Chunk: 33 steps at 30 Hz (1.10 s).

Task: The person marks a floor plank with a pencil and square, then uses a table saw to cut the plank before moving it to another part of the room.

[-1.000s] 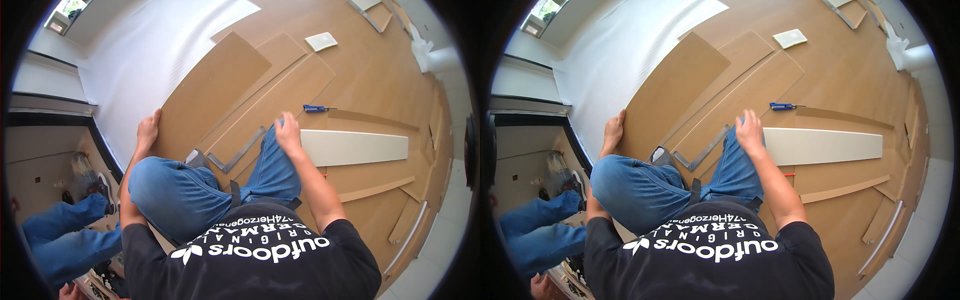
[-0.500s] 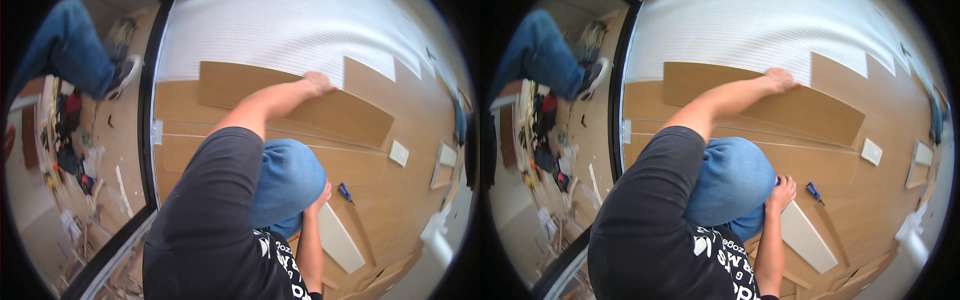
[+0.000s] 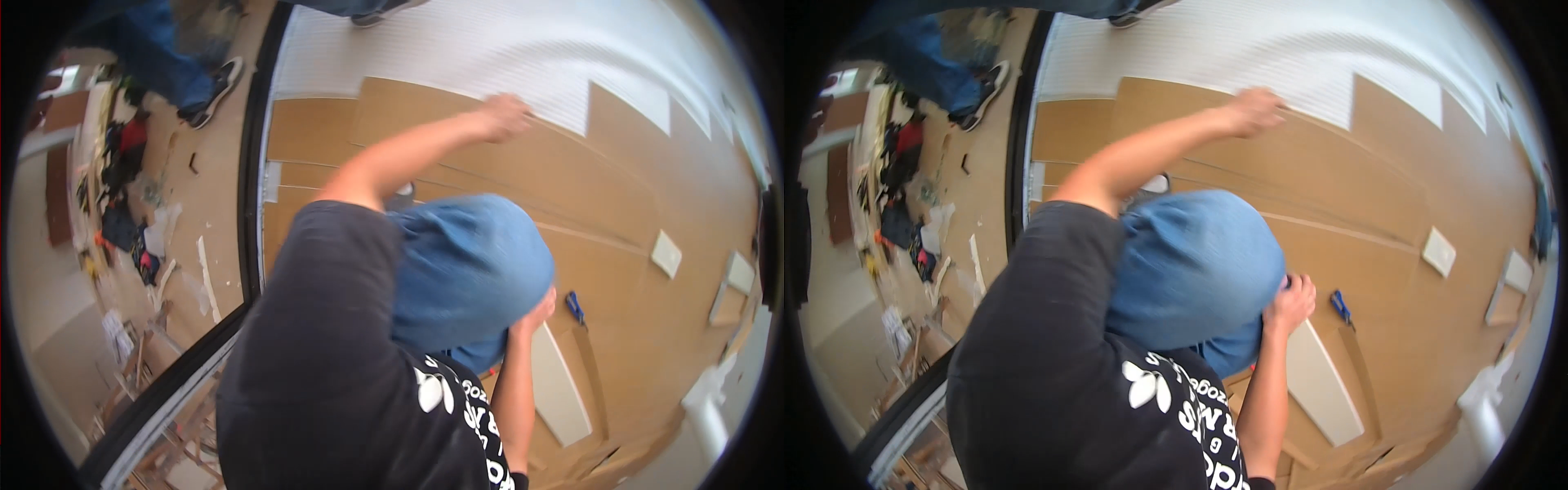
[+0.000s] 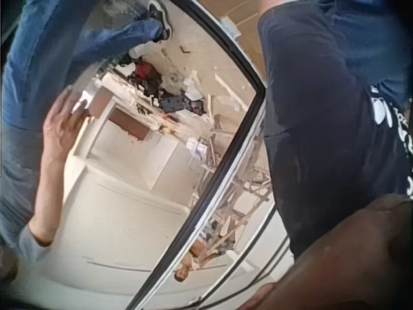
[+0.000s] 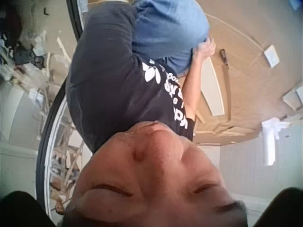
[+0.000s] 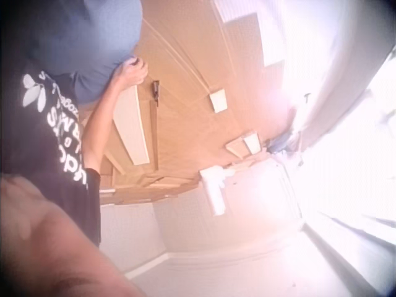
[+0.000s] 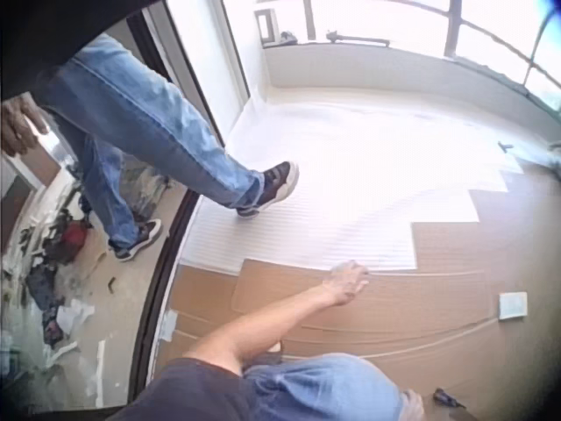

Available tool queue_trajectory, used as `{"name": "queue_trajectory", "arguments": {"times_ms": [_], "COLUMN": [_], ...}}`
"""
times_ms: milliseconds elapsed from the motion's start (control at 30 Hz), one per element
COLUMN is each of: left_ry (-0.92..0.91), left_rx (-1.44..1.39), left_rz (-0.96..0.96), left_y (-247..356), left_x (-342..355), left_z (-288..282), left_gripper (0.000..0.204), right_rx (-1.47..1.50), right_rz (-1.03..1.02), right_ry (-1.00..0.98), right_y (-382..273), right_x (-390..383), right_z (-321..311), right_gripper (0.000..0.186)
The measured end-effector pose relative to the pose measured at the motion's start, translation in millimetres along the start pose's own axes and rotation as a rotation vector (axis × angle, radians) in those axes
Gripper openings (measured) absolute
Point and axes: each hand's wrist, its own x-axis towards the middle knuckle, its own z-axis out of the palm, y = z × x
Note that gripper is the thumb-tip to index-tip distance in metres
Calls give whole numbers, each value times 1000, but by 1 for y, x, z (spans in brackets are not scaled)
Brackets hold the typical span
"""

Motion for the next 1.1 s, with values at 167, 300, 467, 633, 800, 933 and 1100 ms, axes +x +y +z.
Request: {"name": "queue_trajectory", "arguments": {"times_ms": [167,300,467,633,800,933,1100], "left_ry": [312,239,79,164,204,248,282], "left_rx": [-287,-42,17,-74,-115,-117,-171], "left_rz": [-296,-918,-1332,-1385,-1361,-1349,-1306], "left_y": [-80,-133,-124,-125,-124,-121,-119], "left_x": [-217,-443,-577,-590,-574,-577,-563], "left_z": [4,18,29,33,36,22,22], "left_gripper": [37,40,42,43,44,45,46], "right_rx": [-284,-98,-354,-401,-432,-267,-108], "right_rz": [-75,-369,-711,-955,-880,-836,-733], "right_ry": [13,-67,-272,-328,-383,-243,178], "right_y": [-19,-34,-102,-118,-109,-107,-89], "right_x": [-3,17,-15,-38,-36,-34,-19], "right_z": [-11,15,98,118,107,93,26], "right_gripper": [29,34,20,19,19,18,13]}}
